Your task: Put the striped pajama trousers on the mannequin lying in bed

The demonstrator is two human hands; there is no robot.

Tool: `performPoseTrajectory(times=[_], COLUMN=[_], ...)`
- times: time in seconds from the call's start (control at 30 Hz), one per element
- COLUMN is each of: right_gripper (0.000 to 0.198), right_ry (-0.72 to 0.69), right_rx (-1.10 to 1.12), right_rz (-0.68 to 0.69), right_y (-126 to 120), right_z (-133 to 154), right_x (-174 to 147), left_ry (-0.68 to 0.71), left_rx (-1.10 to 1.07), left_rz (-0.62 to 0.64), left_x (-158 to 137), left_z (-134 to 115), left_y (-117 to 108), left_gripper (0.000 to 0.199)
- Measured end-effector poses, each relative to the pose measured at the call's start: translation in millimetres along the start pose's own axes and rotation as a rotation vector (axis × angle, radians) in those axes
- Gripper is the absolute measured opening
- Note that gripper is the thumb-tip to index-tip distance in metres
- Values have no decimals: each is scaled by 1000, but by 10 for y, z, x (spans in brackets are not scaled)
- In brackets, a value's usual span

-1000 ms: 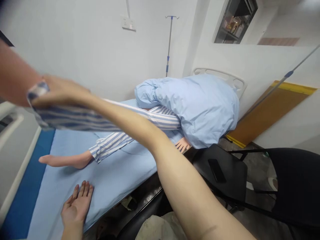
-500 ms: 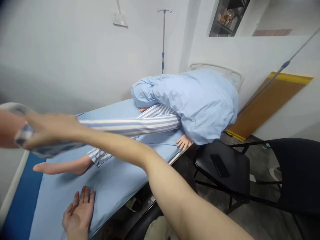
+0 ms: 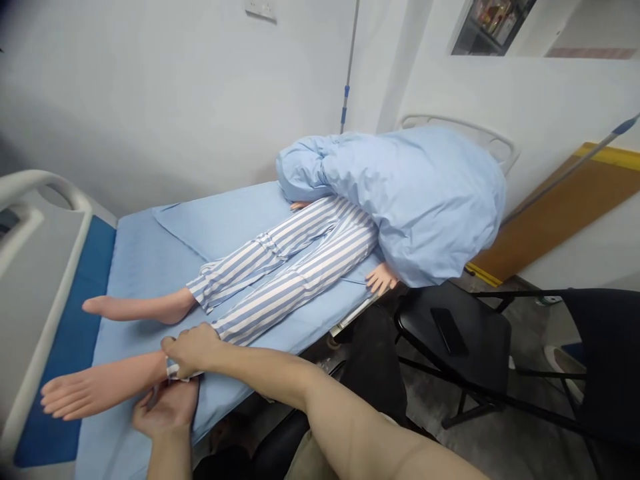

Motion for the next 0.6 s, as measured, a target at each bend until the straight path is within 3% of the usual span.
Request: performPoseTrajectory(times=[0.1,0.3,0.47,0.6], right_gripper=[47,44,47,46], right_ry=[5,7,-6,7], right_rx=[1,-4,8,28], right_rz=[-17,19,-1,-2], right_y=[-12,-5,21,-114], right_z=[-9,-10,-3,8], right_x=[11,24,3,-38], left_ry=[80,79,73,106], left_rx=[-56,-10,36,-2], left_rz=[73,121,77,-31], left_x=[-28,-36,-41,51], left_z=[-78,-83,-76,-156], left_y=[95,145,157,123], left_gripper=[43,46,55,51])
Point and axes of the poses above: each hand's wrist, its own x-axis towards the middle knuckle, its own y-axis out of the palm, z = x × y, the point moved 9 cm from there along x, towards the middle knuckle, and after that the axes turned 1 degree about -x, right-handed, at the moved point
